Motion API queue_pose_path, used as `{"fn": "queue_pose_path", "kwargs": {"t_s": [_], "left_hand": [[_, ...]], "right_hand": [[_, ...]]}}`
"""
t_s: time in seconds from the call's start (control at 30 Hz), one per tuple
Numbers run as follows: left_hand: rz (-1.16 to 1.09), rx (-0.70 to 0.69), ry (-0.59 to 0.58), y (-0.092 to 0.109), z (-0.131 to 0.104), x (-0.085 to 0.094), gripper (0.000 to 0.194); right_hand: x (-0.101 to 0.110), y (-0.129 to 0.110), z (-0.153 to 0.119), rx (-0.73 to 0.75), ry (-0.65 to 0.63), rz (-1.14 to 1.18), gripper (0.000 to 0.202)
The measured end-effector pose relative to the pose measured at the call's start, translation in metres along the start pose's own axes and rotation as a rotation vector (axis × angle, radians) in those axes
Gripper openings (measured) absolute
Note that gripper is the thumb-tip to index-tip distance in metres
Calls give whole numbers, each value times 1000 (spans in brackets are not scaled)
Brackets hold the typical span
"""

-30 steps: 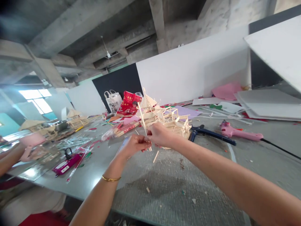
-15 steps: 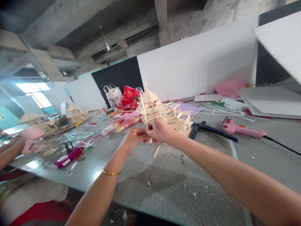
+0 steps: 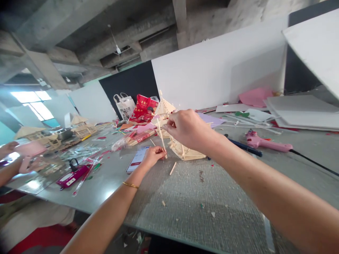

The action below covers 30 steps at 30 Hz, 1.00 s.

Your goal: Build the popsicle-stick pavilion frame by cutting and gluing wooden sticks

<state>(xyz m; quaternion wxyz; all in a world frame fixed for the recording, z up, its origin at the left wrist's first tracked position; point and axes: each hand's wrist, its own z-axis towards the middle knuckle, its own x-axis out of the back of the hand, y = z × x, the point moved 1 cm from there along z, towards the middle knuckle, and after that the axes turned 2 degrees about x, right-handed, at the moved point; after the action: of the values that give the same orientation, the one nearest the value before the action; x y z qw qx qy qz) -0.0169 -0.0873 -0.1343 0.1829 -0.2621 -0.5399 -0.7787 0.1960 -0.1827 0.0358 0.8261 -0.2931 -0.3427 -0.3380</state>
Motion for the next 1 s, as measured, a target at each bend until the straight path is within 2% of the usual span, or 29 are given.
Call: {"fn": "queue_pose_path", "kwargs": {"t_s": [0.17,0.37,0.5,0.63,0.73,0.8,0.87,0.93,1.0], "left_hand": [[63,-22,7,1,-2,0,16],[97,-47,12,7,-6,-1,10],[52,-70,10,11,-8,-2,10],[-69,-46,26,18,-7,3,19],[-364,-16,52,33,-8,12,23],[-626,-5,54,47,-11,18,22],[-787,-9,58,60,-15,23,20],[-852,-22,67,70,-18,25,19],[-879,-33,72,75,-20,26,18]], "right_hand": [[9,1,-2,10,11,-2,25],[6,4,-1,41,-24,4,24],[8,4,-1,54,-41,-10,25],[9,5,-1,49,-72,41,22],[-2,8,-1,29,-235,158,23],[-17,10,-1,-15,-368,238,23],[-34,10,-2,-72,-478,313,23],[-51,8,-2,-143,-531,401,23],[-64,6,-2,-200,-515,515,22]]}}
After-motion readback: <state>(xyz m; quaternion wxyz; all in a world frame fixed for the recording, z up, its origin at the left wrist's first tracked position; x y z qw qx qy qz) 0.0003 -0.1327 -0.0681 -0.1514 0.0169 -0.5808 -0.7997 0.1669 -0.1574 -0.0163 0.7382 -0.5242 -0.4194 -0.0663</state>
